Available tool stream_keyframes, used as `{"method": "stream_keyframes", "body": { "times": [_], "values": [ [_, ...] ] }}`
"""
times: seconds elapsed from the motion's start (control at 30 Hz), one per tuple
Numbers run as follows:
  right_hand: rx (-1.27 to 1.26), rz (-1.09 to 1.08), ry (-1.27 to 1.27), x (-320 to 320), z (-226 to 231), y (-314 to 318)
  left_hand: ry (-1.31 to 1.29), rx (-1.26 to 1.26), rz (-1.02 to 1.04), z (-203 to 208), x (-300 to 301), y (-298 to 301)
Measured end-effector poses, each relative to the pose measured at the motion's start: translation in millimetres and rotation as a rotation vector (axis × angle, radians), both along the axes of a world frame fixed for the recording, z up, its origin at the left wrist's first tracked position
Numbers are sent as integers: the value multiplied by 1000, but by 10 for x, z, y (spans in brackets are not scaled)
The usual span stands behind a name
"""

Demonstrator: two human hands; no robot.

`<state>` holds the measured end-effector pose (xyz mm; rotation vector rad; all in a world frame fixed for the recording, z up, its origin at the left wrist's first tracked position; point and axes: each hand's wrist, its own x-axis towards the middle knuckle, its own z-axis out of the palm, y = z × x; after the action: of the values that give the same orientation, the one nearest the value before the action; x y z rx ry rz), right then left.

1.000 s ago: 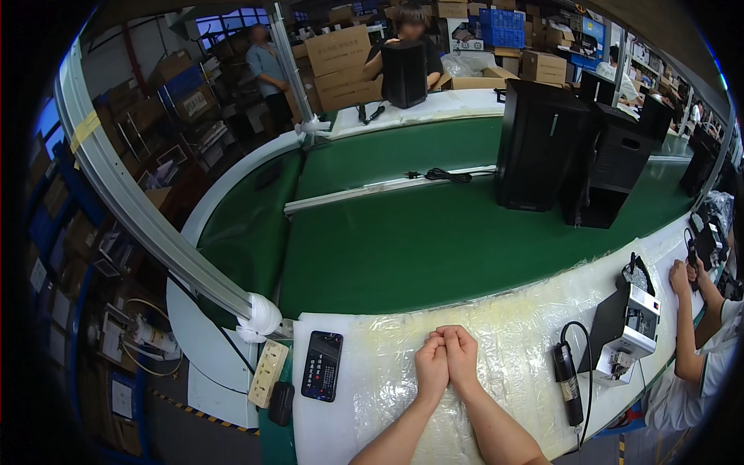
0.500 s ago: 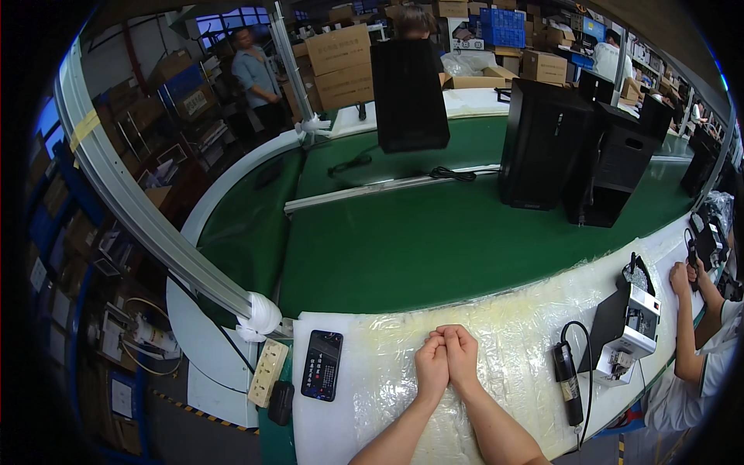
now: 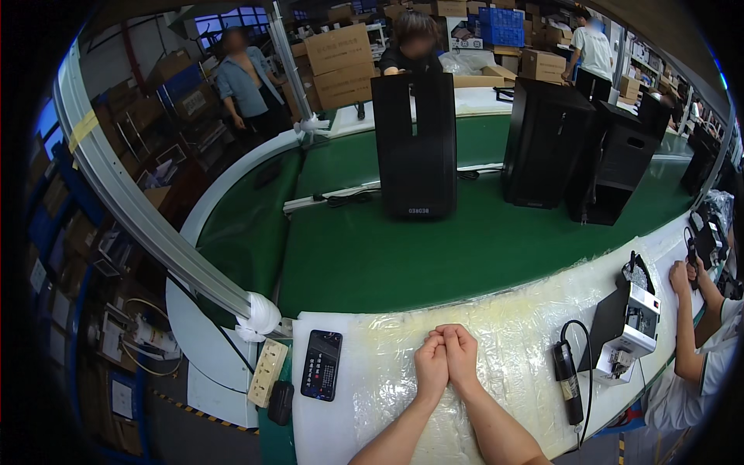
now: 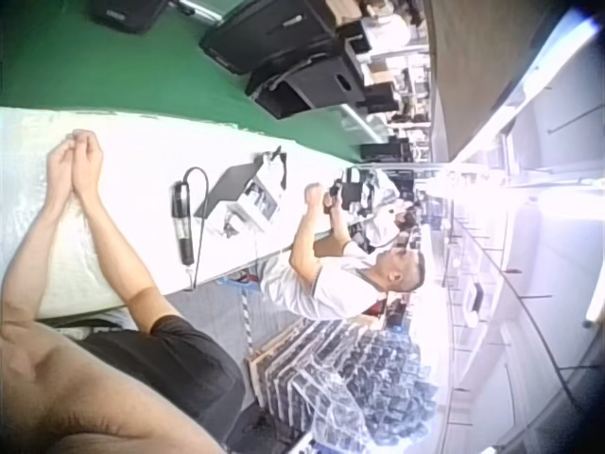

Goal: Assemble and screw together the housing for an electronic device at a factory station.

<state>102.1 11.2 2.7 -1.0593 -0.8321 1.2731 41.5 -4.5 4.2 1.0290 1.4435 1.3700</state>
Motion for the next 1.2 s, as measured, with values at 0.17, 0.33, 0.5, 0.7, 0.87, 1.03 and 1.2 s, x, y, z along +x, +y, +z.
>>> {"method": "stream_keyframes", "body": {
  "times": [0.17, 0.33, 0.5, 0.7, 0.87, 1.03, 1.2],
  "values": [
    [-1, 8, -13, -2, 8, -4, -5, 6, -5, -17, -14, -3],
    [4, 2, -19, 5, -8, -6, -10, 15, -1, 9, 3, -10],
    [8, -6, -21, 14, -6, -15, -67, 29, -3, -31, 19, -4],
    [13, -30, -112, 26, -17, -11, -119, 104, 21, -101, 46, 15],
    [13, -42, -130, 29, 15, -23, -109, 109, 59, -141, 67, 23],
    [27, -62, -82, 62, 26, -20, 50, 202, 116, -156, 129, 6],
    [69, -184, -129, 65, -112, 64, 516, 99, -318, 93, -188, 409]
  ]
}}
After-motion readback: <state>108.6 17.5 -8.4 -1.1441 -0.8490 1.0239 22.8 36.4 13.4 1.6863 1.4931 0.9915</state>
